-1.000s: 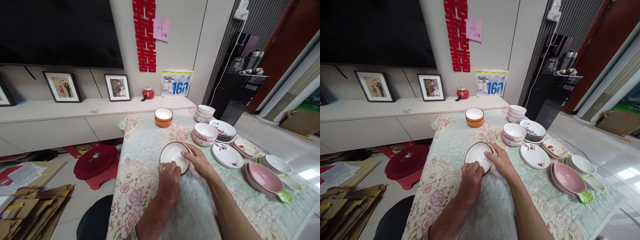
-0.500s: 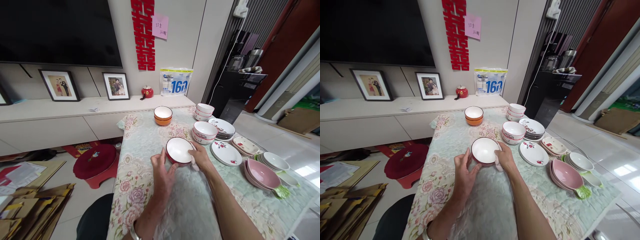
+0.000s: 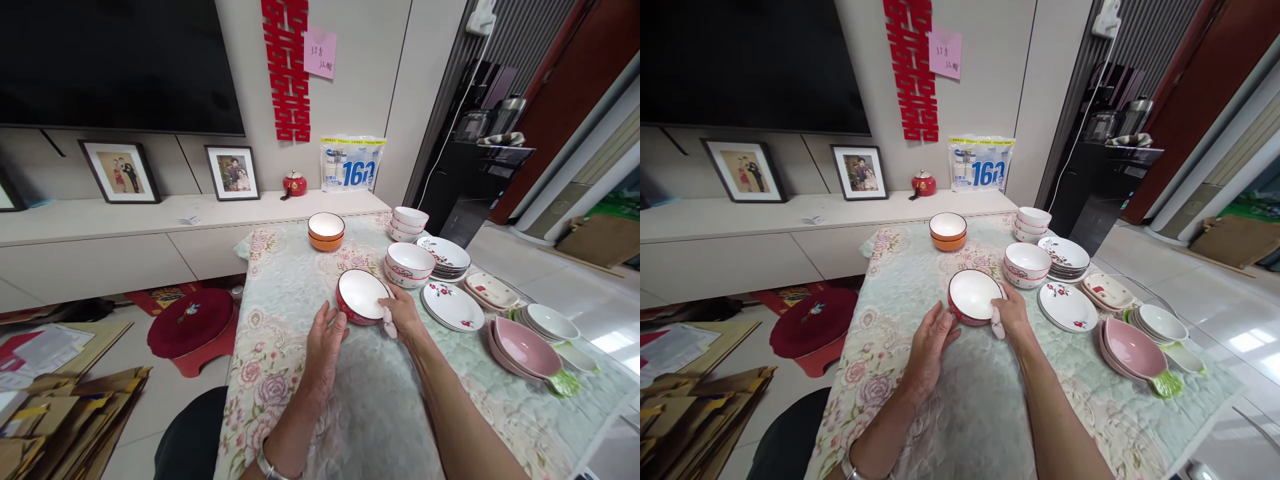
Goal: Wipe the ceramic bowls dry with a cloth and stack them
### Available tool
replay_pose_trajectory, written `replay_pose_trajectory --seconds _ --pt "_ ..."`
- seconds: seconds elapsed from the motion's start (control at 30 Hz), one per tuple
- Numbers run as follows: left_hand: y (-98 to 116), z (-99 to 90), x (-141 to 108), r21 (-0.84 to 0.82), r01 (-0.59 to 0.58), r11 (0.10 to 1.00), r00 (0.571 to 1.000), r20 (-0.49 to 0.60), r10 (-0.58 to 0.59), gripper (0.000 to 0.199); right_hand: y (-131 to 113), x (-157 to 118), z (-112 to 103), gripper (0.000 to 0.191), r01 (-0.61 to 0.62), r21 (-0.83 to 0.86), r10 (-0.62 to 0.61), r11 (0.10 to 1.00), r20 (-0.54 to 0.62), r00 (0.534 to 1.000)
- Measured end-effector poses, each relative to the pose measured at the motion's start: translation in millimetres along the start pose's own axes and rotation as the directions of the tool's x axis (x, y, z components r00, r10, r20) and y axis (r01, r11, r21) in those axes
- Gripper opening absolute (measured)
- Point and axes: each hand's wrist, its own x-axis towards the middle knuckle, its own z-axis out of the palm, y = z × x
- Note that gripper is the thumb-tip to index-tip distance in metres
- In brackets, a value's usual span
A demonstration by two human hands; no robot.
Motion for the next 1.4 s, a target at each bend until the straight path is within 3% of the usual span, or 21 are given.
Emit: replay_pose_trajectory --seconds 0.1,0.23,0.3,0.4,0.47,0.53,0.6,0.7,0.8,0.9,1.03,1.1,1.2,1.3,1.4 --pt "2 4.2 -3 -0.016 0.015 1.000 0.995 0.100 -0.013 0.082 0 -9 10 0.054 0.011 -0.005 -0.010 1.000 0.111 0.994" --pt "4 6.2 -7 -0.110 -0.001 0.994 0.995 0.099 0.012 0.082 0 -20 19 0.038 0.151 -0.164 -0.108 0.975 0.244 0.964" --pt "5 5.5 -7 -0.131 -0.034 0.991 0.996 0.073 0.044 0.079 -1 -23 18 0.027 0.270 -0.376 -0.168 0.887 0.281 0.945" --pt "4 3.6 -2 -0.098 -0.124 0.987 0.992 -0.008 0.124 0.081 -5 -22 11 0.038 0.409 -0.641 -0.252 0.649 0.326 0.911" --pt "2 2.6 2 -0.056 -0.166 0.985 0.986 -0.028 0.164 0.080 -10 -21 6 0.043 0.454 -0.703 -0.370 0.548 0.283 0.885" --pt "0 2.3 3 -0.006 -0.187 0.982 0.982 -0.016 0.187 0.076 -15 -22 5 0.044 0.515 -0.680 -0.554 0.521 0.189 0.811" --pt "0 2.8 2 0.039 -0.198 0.979 0.980 0.018 0.198 0.072 -20 -26 7 0.042 0.632 -0.602 -0.697 0.488 0.166 0.697" --pt "-1 3.7 1 0.082 -0.210 0.974 0.976 0.082 0.204 0.064 -22 -36 15 0.044 0.799 -0.504 -0.733 0.327 0.399 0.551" --pt "-3 1.9 2 0.090 -0.221 0.971 0.972 0.108 0.211 0.058 -20 -40 20 0.054 0.823 -0.529 -0.681 0.208 0.525 0.510" --pt "-5 -1.5 5 0.099 -0.228 0.969 0.970 0.112 0.217 0.056 -16 -37 20 0.041 0.835 -0.486 -0.669 0.259 0.533 0.518" --pt "-2 -1.4 3 0.209 -0.272 0.939 0.961 0.109 0.254 0.059 -8 -33 20 0.022 0.872 -0.381 -0.505 0.306 0.712 0.488" --pt "0 0.4 1 0.274 -0.287 0.918 0.957 0.121 0.263 0.062 -4 -34 23 0.024 0.856 -0.396 -0.432 0.334 0.742 0.512" --pt "1 1.5 -4 0.351 -0.317 0.881 0.948 0.137 0.287 0.063 -2 -36 26 0.025 0.801 -0.443 -0.373 0.403 0.719 0.586" --pt "2 -0.3 -5 0.404 -0.379 0.832 0.925 0.158 0.344 0.068 -6 -40 27 0.018 0.731 -0.390 -0.282 0.560 0.739 0.612" --pt "3 -2.8 -3 0.403 -0.407 0.820 0.913 0.143 0.382 0.069 -18 -45 26 0.015 0.517 -0.276 -0.144 0.810 0.763 0.631"
